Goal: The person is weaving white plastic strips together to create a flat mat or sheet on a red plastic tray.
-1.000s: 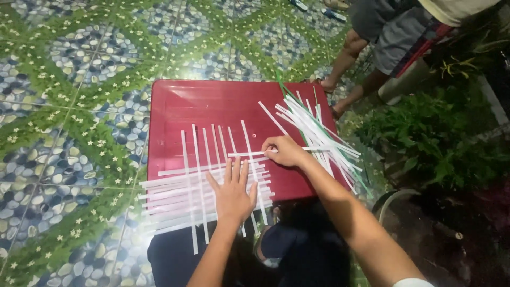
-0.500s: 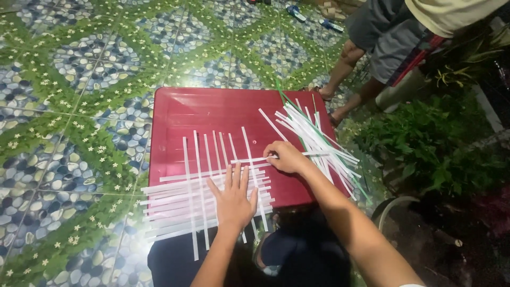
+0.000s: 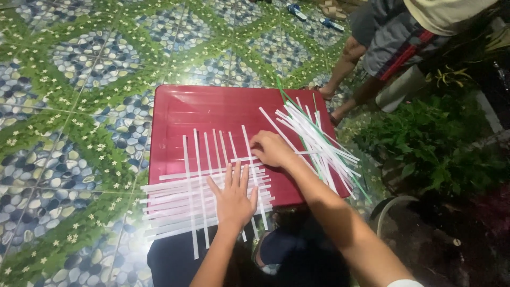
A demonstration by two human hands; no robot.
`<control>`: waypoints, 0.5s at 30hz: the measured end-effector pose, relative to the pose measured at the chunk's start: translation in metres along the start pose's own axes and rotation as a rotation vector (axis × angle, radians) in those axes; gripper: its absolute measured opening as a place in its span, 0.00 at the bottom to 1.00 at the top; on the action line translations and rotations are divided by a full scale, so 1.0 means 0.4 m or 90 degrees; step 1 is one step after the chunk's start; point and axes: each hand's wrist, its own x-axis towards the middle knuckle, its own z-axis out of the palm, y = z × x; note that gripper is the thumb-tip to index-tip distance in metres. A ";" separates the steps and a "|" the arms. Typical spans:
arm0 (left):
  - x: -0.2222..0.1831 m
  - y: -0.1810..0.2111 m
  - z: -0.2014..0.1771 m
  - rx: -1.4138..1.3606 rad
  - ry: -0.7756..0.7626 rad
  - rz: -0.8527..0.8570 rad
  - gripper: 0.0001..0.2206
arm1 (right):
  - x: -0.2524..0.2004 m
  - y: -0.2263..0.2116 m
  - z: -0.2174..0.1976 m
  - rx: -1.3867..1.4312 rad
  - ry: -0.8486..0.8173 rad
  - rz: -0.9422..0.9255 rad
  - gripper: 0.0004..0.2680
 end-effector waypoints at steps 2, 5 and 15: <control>0.002 0.003 0.000 0.001 0.002 0.002 0.26 | 0.034 -0.007 0.026 0.033 0.023 -0.034 0.09; 0.000 0.000 0.004 0.000 0.003 -0.003 0.26 | 0.071 -0.055 0.033 0.067 0.025 -0.082 0.16; 0.001 0.000 0.010 -0.002 0.007 -0.006 0.26 | 0.166 -0.098 0.056 0.000 -0.173 -0.072 0.31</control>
